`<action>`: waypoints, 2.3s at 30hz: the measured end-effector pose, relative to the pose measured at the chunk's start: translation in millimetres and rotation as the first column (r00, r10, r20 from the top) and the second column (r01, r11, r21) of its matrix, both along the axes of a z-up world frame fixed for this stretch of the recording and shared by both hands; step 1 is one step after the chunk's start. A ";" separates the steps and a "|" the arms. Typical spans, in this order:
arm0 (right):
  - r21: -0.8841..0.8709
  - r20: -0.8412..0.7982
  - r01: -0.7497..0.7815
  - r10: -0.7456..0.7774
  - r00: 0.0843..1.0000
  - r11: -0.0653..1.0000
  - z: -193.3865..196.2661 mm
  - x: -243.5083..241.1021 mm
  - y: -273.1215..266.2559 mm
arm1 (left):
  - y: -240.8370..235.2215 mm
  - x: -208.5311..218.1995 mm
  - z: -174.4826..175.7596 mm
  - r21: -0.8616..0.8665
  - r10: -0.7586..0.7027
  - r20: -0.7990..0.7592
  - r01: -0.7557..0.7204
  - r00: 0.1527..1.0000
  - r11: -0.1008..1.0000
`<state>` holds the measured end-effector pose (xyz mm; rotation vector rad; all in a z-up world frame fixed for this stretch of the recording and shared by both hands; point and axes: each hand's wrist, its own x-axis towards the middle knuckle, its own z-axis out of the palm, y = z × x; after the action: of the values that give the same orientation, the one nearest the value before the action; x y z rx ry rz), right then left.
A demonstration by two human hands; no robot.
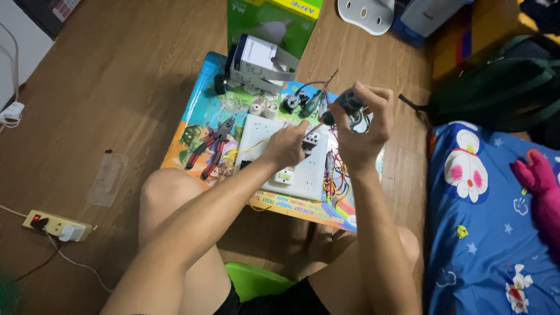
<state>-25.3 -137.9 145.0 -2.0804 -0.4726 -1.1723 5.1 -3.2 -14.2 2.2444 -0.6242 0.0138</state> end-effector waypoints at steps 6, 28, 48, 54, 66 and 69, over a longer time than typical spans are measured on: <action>0.169 -0.297 -0.312 0.350 0.888 0.935 46.2 -5.5 -21.0 | 0.0 -0.7 12.8 0.064 -0.023 -0.149 0.033 0.989 0.997; 0.265 -0.230 -0.068 0.132 0.964 0.962 22.0 15.2 46.9 | -16.7 -4.1 -2.7 -0.066 0.068 0.082 -0.063 0.994 0.996; 0.332 -0.408 -0.037 0.179 0.895 0.942 43.9 14.0 24.6 | -4.0 5.7 14.2 0.035 -0.017 -0.131 0.022 0.991 0.999; 0.464 -0.052 0.000 0.027 0.998 0.886 17.4 31.1 46.2 | -10.4 6.6 13.7 0.053 0.020 -0.274 -0.005 0.962 0.999; 0.498 -0.270 -0.095 0.259 0.928 0.862 26.8 39.8 30.8 | -11.5 8.6 7.8 0.101 0.040 -0.035 -0.036 0.999 0.994; 0.475 -0.444 -0.323 0.540 0.715 0.819 32.5 34.1 7.4 | -9.8 6.9 7.3 0.098 0.063 0.007 -0.063 0.998 0.993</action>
<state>8.9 -130.6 177.5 -1.7279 -0.3924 -0.2906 11.9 -13.1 -6.9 2.3588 -0.5669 0.0197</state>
